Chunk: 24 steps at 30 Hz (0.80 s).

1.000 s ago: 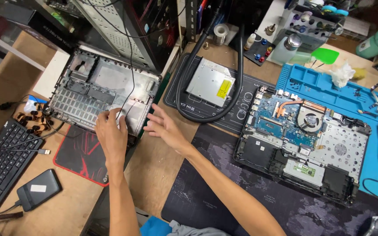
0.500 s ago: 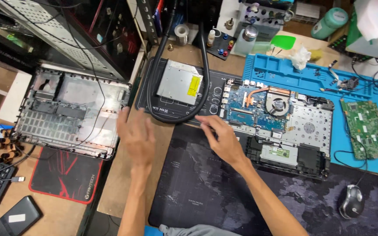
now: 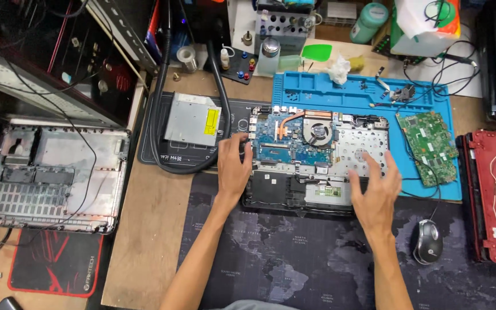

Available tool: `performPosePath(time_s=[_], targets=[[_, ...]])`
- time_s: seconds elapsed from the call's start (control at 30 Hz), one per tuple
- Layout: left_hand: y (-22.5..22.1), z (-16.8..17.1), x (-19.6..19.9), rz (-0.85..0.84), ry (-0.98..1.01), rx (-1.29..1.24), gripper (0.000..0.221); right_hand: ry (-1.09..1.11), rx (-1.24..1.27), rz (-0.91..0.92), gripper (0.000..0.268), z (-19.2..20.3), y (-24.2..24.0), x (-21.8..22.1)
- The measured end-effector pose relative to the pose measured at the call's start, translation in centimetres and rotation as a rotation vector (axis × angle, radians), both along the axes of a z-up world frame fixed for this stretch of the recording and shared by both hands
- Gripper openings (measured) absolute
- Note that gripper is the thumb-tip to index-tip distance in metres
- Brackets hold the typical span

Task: Disassembling a laptop by prying open the case, removing the battery, and unscrewing internal components.

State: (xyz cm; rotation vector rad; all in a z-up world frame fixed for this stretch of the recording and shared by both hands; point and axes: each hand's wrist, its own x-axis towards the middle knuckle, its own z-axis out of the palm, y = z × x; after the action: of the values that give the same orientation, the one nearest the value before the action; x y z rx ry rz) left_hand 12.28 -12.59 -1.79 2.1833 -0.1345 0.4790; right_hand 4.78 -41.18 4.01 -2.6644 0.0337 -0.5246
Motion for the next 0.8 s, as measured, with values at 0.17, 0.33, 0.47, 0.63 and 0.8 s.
performPosePath(time_s=[0.17,0.33,0.47,0.63,0.8], targets=[[-0.7,0.6,-1.5,0.029,0.121,-0.067,0.023,0.016,0.025,-0.191,0.054,-3.2,-4.2,-2.0],[0.3,0.3,-2.3,-0.084,0.17,-0.267,0.034,-0.094,0.309,-0.183,0.031,-3.7,-4.4,-2.4],[0.6,1.7,-2.4,-0.125,0.19,-0.323,0.036,-0.111,0.277,-0.246,0.028,-5.8,-5.7,-2.1],[0.5,3.0,-2.5,-0.147,0.236,-0.414,0.033,-0.051,0.471,-0.203,0.026,-4.7,-5.0,-1.9],[0.4,3.7,-2.7,-0.147,0.293,-0.445,0.034,-0.07,0.531,-0.165,0.023,-4.3,-4.4,-1.3]])
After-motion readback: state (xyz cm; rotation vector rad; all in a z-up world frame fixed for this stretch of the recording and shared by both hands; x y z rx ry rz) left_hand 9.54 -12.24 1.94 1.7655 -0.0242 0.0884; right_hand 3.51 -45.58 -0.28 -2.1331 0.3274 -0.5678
